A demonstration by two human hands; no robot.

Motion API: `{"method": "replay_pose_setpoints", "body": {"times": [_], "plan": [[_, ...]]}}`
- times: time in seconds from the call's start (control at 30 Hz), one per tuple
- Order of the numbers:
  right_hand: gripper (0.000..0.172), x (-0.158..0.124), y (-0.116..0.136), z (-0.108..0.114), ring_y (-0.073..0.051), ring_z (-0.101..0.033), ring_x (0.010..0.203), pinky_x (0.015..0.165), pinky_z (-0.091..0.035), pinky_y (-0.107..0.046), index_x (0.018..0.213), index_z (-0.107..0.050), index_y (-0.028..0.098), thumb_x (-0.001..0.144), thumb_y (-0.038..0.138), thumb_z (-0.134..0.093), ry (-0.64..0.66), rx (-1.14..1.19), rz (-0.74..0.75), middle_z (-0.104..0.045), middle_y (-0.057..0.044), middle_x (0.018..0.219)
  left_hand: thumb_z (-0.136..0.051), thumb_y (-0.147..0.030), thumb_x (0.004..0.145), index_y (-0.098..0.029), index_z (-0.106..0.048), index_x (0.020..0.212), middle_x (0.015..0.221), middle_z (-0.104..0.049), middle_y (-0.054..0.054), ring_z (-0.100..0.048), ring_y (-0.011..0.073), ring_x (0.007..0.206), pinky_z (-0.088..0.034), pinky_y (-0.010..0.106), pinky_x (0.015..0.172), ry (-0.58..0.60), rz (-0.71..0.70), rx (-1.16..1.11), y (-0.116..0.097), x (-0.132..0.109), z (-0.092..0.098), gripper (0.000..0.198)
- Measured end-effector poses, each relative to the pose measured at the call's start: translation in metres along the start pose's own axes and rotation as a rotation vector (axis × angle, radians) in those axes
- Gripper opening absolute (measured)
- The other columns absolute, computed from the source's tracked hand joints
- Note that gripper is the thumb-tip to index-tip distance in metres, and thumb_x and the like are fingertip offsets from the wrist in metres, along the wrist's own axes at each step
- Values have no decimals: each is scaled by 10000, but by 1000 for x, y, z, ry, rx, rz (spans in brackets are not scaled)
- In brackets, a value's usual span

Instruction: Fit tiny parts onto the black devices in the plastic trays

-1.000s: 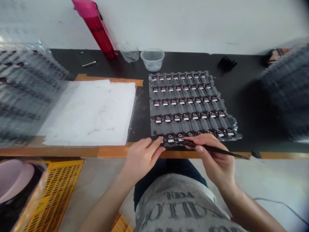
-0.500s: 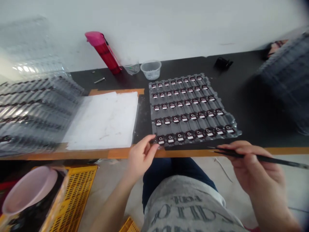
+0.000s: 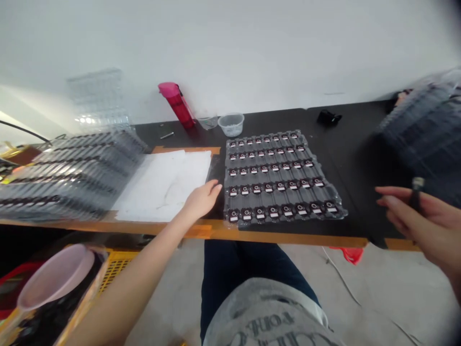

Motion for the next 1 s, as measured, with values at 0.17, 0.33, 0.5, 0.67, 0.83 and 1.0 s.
{"method": "replay_pose_setpoints", "body": {"times": [0.17,0.33,0.5,0.67,0.83,1.0], "plan": [[271,49,-6,-41,-153,-627,668,477,-406,-259,1075,-661,211,859,330,-549,134,-274,-141,-702,-120,881,-260,-428,951,-170,-573,1218,1148,-661,109,-637,250,1006,-486,355,820,29,-131,177,-9,-2,-10,486],[300,75,2,-74,-130,-568,562,530,-376,-278,820,-680,145,836,417,-554,212,-632,-94,-667,-95,715,-329,-422,936,-102,-565,1211,902,-669,127,-649,245,792,-486,330,648,-21,-335,305,-4,2,-11,483],[308,76,22,-85,-167,-583,648,621,-402,-299,750,-663,177,845,440,-534,217,-769,-125,-661,-94,779,-367,-411,927,-40,-501,1265,861,-637,135,-616,237,751,-478,338,643,45,-429,182,2,6,-19,520],[306,64,36,-93,-251,-606,901,787,-425,-316,874,-680,71,896,279,-457,256,-896,-253,-653,-191,930,-307,-396,946,-67,-482,1298,929,-647,147,-622,248,835,-468,343,712,208,-284,30,2,9,-16,512],[350,56,41,-93,-279,-592,1001,876,-416,-332,987,-665,32,909,272,-422,308,-905,-342,-639,-218,1024,-265,-400,955,-152,-573,1081,982,-667,121,-632,235,918,-441,316,739,366,16,-150,-6,20,-2,415],[348,53,40,-97,-247,-593,1035,909,-413,-292,1021,-658,73,920,291,-405,357,-846,-332,-648,-178,1056,-254,-477,934,-171,-525,959,907,-679,138,-646,270,874,-419,336,683,420,248,-92,-21,30,-5,410]]}}
Point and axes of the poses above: each hand's wrist, its own x-axis towards the middle knuckle, its own z-axis out of the back of the hand, y = z × x, the point moved 3 cm from there along x, towards the middle knuckle
